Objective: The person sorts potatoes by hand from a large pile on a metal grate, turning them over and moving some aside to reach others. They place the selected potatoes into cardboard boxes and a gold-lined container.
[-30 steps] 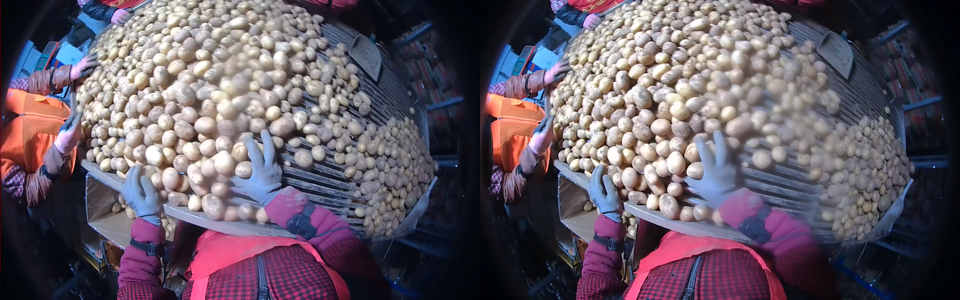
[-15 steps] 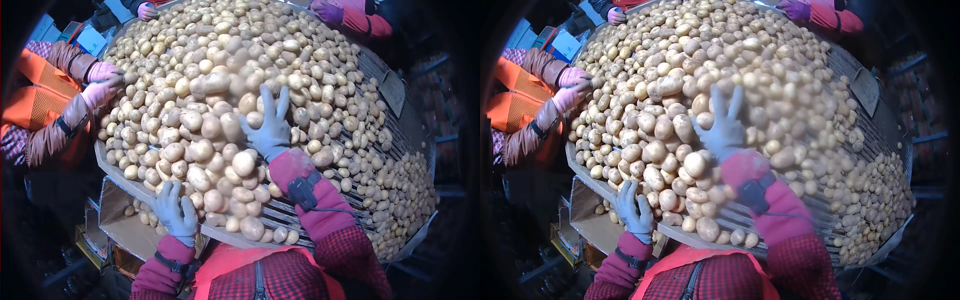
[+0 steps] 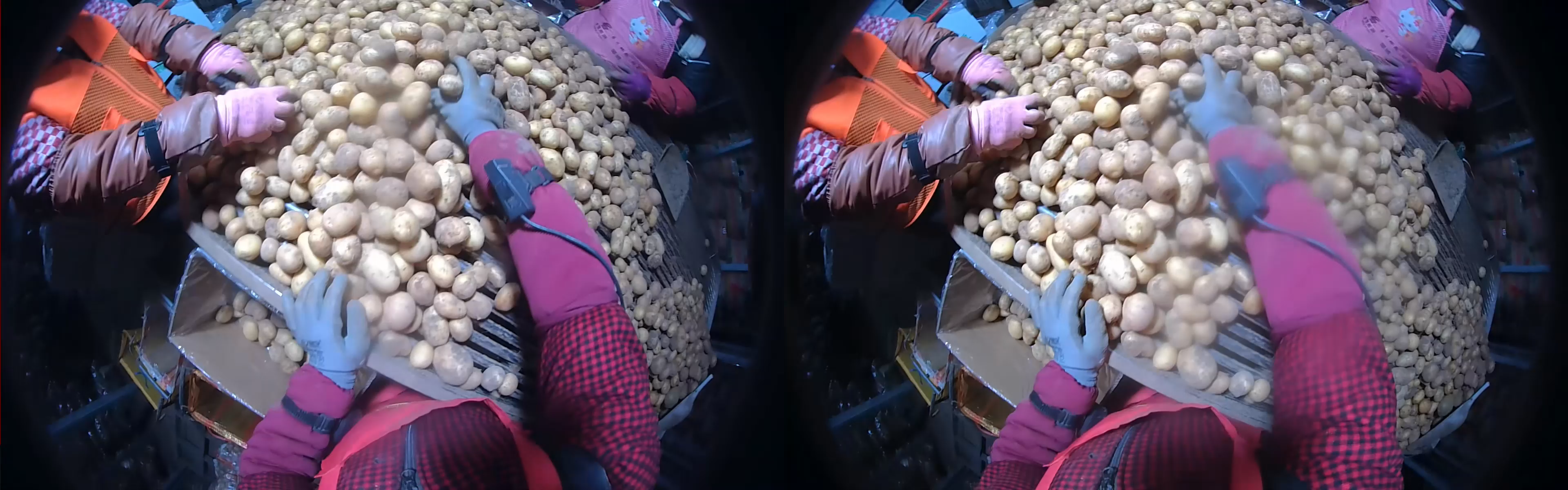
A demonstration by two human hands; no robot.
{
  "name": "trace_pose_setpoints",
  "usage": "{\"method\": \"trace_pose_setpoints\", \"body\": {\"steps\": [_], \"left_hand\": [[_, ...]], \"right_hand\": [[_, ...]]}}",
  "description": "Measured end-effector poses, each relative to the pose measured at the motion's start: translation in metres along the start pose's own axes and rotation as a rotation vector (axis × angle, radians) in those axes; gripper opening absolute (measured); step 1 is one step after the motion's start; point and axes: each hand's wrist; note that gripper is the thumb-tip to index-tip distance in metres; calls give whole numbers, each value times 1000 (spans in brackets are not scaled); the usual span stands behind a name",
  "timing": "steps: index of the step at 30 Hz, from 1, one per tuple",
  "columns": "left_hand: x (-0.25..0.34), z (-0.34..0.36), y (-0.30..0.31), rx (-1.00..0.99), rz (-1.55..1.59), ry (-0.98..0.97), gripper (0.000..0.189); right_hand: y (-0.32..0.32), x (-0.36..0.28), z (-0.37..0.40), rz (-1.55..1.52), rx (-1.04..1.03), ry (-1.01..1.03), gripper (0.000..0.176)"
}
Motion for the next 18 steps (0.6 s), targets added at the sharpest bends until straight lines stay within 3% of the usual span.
{"method": "trace_pose_setpoints", "body": {"steps": [4, 7, 11, 18], "left_hand": [[-1, 5, -4, 77, 11, -3, 40], [-2, 6, -8, 118, 15, -13, 38], [-7, 8, -13, 151, 21, -41, 37], [-6, 7, -13, 158, 45, -65, 38]], "right_hand": [[0, 2, 5, -5, -77, -8, 84], [12, 17, 36, -46, -144, 213, 85], [50, 28, 124, -232, 62, 448, 81], [155, 58, 351, -340, -246, 354, 90]]}}
Point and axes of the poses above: each hand's wrist, its own z-axis away from the middle knuckle, its own y-axis out of the back of the hand, x = y × z, and after that the axes turned 11 degrees about y, right-handed
